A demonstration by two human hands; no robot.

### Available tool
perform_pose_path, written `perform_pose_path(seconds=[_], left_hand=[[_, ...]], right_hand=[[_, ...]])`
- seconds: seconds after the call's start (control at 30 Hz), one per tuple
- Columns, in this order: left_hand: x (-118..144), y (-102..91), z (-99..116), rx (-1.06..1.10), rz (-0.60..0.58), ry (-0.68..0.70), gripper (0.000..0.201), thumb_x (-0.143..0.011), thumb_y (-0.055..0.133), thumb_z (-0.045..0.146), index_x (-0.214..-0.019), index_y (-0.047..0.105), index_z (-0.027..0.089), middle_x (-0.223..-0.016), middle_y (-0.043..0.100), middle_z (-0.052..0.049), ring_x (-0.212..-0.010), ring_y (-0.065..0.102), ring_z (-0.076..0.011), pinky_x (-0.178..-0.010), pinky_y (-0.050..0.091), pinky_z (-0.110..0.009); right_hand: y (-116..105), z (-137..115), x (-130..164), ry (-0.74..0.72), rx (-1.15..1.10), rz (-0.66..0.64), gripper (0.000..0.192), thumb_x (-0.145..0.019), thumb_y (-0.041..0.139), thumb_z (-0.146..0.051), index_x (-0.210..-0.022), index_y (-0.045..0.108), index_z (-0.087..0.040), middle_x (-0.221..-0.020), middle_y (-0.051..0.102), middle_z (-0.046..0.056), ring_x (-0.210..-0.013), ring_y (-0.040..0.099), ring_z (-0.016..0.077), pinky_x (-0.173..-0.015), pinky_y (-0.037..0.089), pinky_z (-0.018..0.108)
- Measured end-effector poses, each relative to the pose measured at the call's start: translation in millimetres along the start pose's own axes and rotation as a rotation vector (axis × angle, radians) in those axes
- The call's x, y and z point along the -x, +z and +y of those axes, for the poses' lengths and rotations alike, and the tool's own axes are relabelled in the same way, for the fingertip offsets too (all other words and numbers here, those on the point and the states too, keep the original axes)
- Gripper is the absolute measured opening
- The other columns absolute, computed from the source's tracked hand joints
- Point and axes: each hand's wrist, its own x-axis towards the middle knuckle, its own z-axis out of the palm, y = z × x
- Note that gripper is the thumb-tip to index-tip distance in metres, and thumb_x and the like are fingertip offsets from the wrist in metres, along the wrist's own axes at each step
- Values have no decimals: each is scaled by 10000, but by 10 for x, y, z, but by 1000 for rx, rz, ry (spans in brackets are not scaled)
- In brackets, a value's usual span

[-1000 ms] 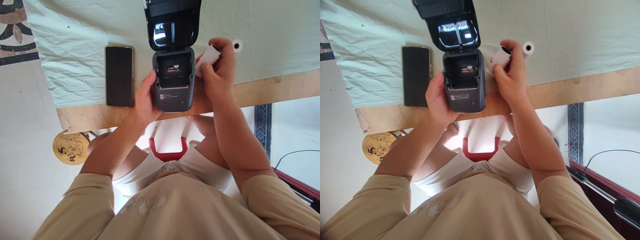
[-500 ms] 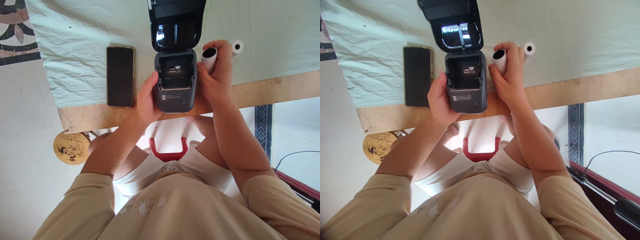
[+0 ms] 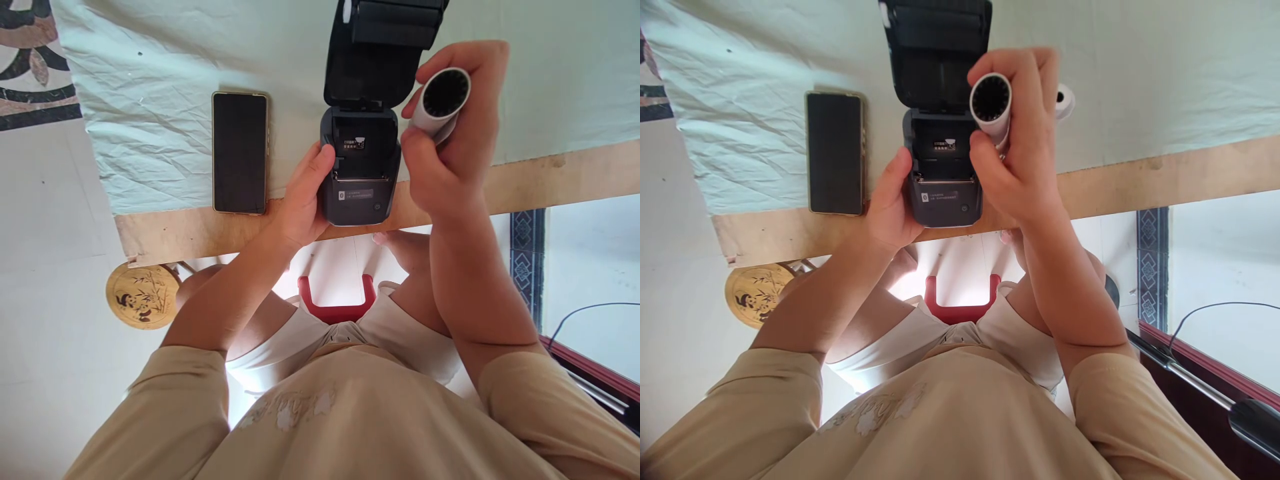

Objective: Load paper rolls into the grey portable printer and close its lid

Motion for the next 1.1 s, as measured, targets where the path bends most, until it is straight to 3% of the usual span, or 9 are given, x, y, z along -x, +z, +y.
perform_pose_path(seconds=[0.1,0.23,0.33,0.5,0.73,1.0,1.1], left_hand=[[2,3,3,-13,3,4,254,-817,439,423,-935,541,223,-880,592,-7,-921,578,-154,-783,469,-298],[2,17,-5,-30,32,14,263,-816,435,430,-908,531,203,-871,592,-16,-991,571,-181,-823,470,-327],[3,24,-7,-63,59,16,256,-810,447,430,-904,526,205,-884,600,-16,-1017,564,-187,-837,477,-328],[17,46,19,-105,40,29,253,-825,433,401,-954,512,198,-906,585,-14,-1001,571,-175,-842,480,-326],[41,139,28,-144,64,71,209,-819,433,361,-933,535,218,-857,596,-5,-1005,577,-182,-834,467,-305],[33,99,44,-111,17,87,215,-790,467,385,-942,519,241,-880,591,-1,-866,588,-149,-697,445,-263],[43,83,67,-81,-11,100,154,-791,479,328,-919,522,254,-822,588,14,-768,569,-120,-674,432,-257]], right_hand=[[22,-9,-7,-191,97,73,482,-552,440,-81,-999,519,-242,-940,454,50,-981,436,213,-848,436,390],[35,-1,-25,-292,67,-9,603,-594,482,-105,-1163,432,-299,-1057,496,5,-909,503,188,-767,444,355],[47,-17,-12,-254,119,-44,565,-613,505,-102,-1119,414,-336,-989,563,-39,-853,556,179,-694,423,342],[39,-42,9,-174,298,-57,345,-599,549,-92,-874,451,-275,-884,619,-42,-761,584,180,-651,407,342],[13,7,-8,-251,335,-69,192,-633,547,-67,-695,507,-244,-904,670,-57,-852,605,182,-732,441,353],[23,-22,22,-384,304,13,130,-612,593,-127,-629,552,-249,-686,550,-18,-674,491,147,-643,426,320],[40,-38,52,-411,234,-72,127,-620,589,-143,-651,564,-264,-662,538,-20,-662,472,148,-645,410,341]])
